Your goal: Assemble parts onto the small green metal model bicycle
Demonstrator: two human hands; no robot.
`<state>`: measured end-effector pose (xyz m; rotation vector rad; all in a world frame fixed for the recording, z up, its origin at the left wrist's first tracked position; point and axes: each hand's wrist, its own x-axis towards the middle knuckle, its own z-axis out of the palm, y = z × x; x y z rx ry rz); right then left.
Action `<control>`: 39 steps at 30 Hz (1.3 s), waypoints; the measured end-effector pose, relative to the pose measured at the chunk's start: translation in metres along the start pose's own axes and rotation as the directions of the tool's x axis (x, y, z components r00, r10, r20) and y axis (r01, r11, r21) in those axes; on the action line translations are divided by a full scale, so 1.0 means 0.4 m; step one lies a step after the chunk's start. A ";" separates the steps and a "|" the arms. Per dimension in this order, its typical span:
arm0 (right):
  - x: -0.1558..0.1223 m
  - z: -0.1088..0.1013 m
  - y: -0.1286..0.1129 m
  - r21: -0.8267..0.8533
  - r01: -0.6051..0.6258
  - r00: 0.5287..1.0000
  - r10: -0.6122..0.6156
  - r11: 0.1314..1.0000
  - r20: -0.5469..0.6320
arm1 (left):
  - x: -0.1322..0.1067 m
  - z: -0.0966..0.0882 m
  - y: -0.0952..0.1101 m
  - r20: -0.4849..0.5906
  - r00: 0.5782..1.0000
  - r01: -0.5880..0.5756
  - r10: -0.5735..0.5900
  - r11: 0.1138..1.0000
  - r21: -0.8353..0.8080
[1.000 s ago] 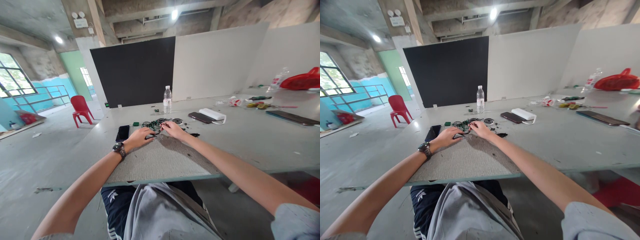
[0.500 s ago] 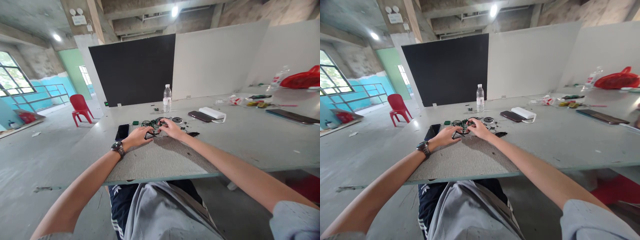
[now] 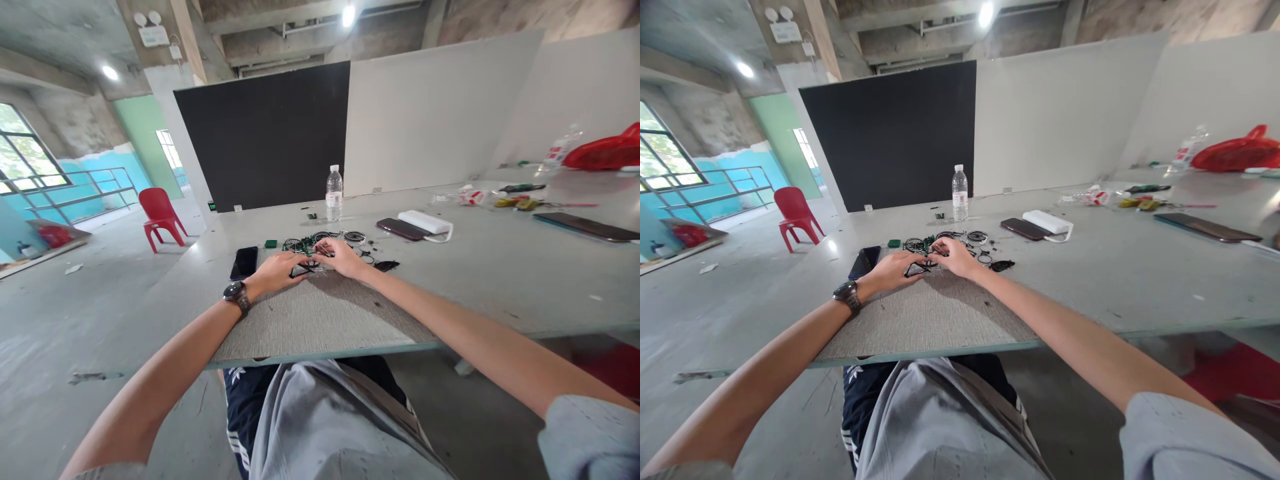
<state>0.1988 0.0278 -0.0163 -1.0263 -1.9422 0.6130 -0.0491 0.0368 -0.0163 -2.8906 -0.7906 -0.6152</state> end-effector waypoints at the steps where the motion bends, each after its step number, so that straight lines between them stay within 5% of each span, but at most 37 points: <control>1: 0.000 0.001 0.003 0.021 -0.010 1.000 0.010 1.000 -0.005 | 0.000 -0.001 0.001 0.002 1.000 -0.007 0.007 1.000 -0.002; 14: 0.004 0.009 0.020 0.078 -0.077 0.997 0.078 0.994 -0.003 | 0.000 -0.004 0.006 0.002 1.000 -0.011 0.011 0.996 -0.089; 22: 0.004 -0.043 -0.045 -0.071 -0.044 0.997 0.039 0.997 -0.071 | -0.002 -0.005 0.003 0.010 1.000 0.021 -0.020 0.993 -0.114; 30: 0.013 -0.084 -0.021 -0.106 -0.042 0.993 0.029 0.994 -0.115 | -0.002 0.000 -0.004 0.003 1.000 0.028 -0.028 0.994 -0.104; 39: 0.010 -0.075 -0.024 -0.064 -0.119 0.993 0.119 0.991 -0.008 | 0.008 0.014 -0.027 -0.047 0.992 -0.119 0.115 0.990 -0.078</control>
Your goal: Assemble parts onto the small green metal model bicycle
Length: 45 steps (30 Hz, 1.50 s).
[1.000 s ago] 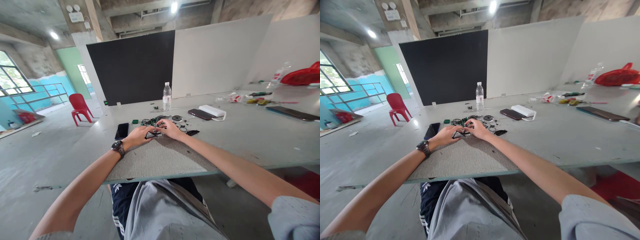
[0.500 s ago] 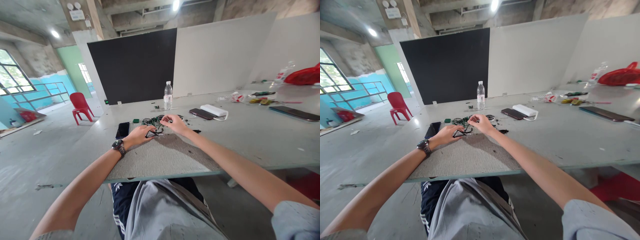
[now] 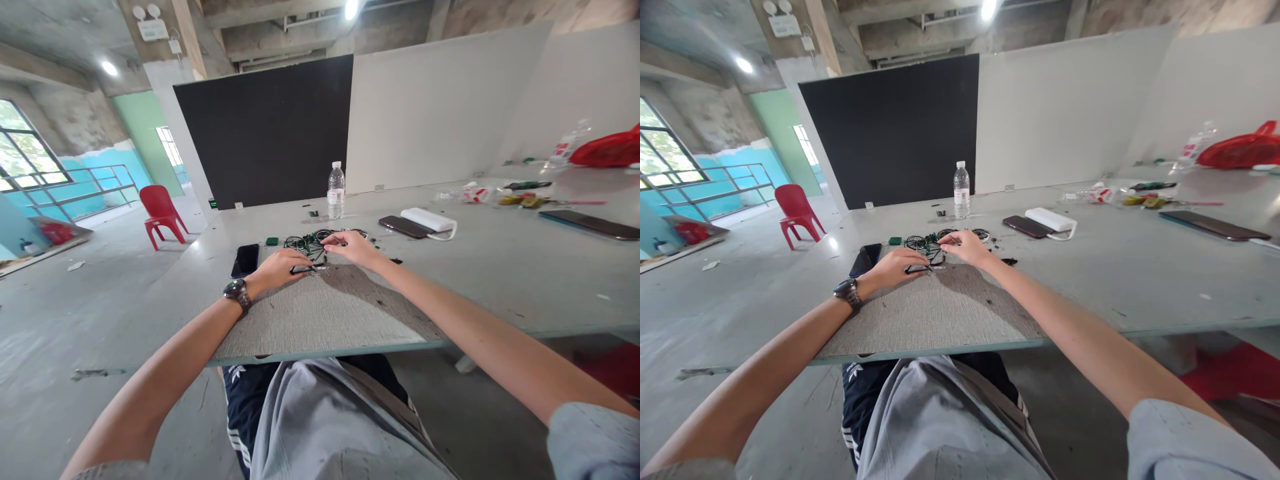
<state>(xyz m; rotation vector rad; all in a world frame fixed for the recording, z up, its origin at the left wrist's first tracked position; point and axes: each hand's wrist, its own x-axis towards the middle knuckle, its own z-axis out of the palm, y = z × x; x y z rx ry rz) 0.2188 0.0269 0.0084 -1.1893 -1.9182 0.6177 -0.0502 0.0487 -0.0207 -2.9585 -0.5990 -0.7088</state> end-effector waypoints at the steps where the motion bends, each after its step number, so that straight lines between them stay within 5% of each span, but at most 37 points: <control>1: -0.001 0.001 -0.001 -0.005 -0.004 1.000 0.004 1.000 0.001 | 0.000 0.001 -0.001 -0.003 1.000 0.004 -0.004 1.000 0.005; 20: -0.009 0.047 0.003 0.126 -0.112 0.991 0.101 0.986 0.092 | 0.003 -0.010 0.019 0.045 0.998 -0.037 0.034 0.996 0.075; 35: -0.009 0.029 -0.003 0.235 -0.176 0.981 0.190 0.956 -0.039 | 0.002 -0.013 0.024 0.057 0.998 -0.031 0.024 0.993 0.116; 45: -0.017 0.048 -0.006 0.347 -0.272 0.962 0.238 0.898 0.136 | 0.001 -0.019 0.039 0.075 0.995 -0.078 0.064 0.978 0.195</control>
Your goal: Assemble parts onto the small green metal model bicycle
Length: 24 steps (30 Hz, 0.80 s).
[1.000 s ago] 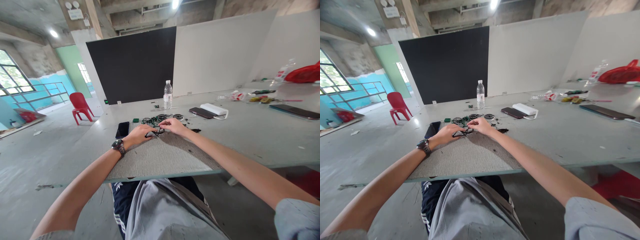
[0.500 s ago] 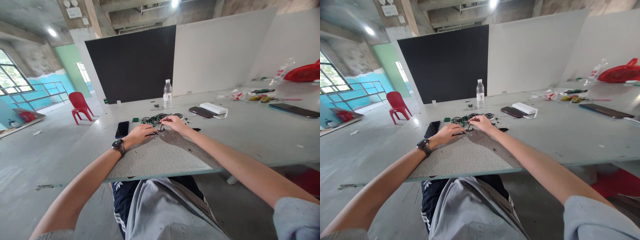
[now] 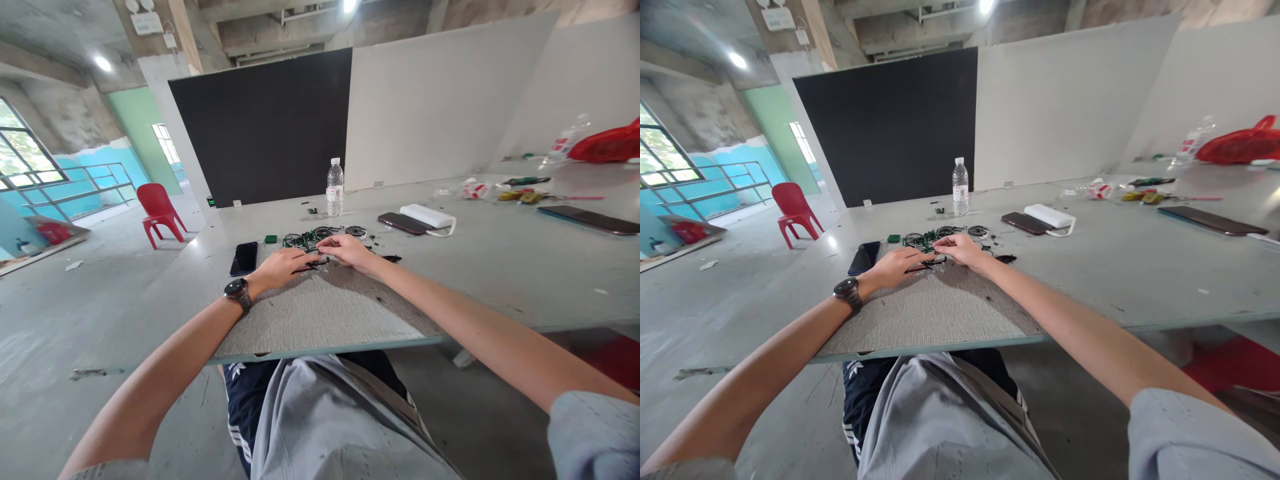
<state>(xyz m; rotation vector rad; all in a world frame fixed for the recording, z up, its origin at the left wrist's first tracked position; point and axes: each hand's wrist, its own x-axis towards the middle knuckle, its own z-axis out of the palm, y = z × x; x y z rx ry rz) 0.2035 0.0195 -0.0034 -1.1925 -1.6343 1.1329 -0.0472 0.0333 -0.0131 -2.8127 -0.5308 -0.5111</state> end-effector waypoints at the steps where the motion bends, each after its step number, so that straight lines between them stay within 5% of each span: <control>1: 0.000 0.002 0.000 0.003 -0.003 1.000 0.003 1.000 0.016 | 0.001 -0.004 0.002 0.010 1.000 -0.003 0.003 1.000 0.008; 24: -0.001 0.013 0.003 -0.071 0.081 0.996 -0.078 0.994 0.046 | 0.000 0.002 0.015 -0.052 0.999 -0.002 0.010 0.987 0.162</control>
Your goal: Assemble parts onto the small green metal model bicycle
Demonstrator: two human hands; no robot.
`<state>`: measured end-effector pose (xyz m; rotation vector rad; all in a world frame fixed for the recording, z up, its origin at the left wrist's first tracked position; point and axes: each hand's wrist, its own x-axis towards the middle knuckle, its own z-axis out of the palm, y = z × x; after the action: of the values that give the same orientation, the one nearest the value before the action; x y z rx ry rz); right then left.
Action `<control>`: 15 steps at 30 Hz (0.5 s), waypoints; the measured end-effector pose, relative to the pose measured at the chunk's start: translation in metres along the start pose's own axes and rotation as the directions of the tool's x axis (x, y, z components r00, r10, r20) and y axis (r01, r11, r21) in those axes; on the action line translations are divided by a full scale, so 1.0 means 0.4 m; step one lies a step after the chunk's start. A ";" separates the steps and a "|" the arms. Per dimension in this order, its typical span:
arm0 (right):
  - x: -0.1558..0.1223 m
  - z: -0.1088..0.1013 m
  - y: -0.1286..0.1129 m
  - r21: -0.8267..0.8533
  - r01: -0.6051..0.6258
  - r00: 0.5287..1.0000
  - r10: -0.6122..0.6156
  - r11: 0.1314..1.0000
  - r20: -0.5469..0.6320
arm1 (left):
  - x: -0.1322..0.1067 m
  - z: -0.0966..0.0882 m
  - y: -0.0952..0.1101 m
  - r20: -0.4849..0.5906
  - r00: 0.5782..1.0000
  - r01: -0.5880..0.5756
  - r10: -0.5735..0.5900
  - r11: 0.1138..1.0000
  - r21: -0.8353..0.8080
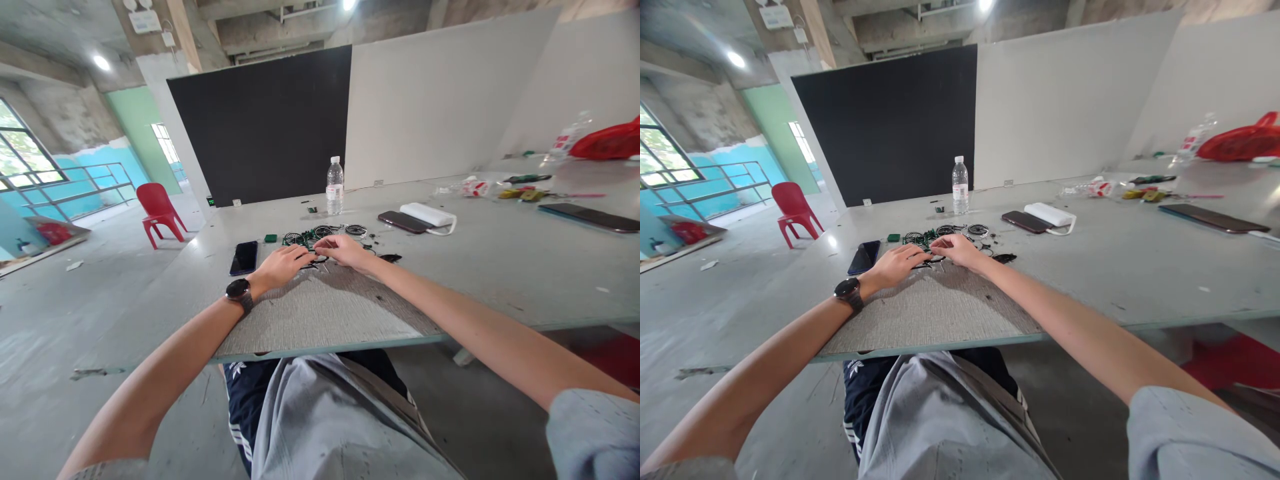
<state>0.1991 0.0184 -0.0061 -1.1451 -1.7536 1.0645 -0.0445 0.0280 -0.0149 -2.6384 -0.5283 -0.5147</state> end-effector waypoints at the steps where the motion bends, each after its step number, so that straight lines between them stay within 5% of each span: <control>1: 0.000 0.001 -0.002 0.022 -0.013 1.000 0.013 1.000 0.006 | 0.000 0.000 0.001 -0.006 1.000 -0.006 0.006 1.000 0.005; 8: 0.003 -0.010 -0.006 0.144 -0.145 0.989 0.138 0.979 0.057 | -0.003 0.002 0.004 -0.036 0.999 -0.009 0.009 1.000 0.000; 15: -0.004 -0.006 -0.020 0.065 -0.090 0.996 0.089 0.994 0.012 | -0.004 -0.002 0.004 -0.087 0.996 -0.024 0.026 0.999 0.022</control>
<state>0.1994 0.0155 0.0018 -1.1888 -1.6754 1.1738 -0.0453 0.0259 -0.0154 -2.5862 -0.4701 -0.6105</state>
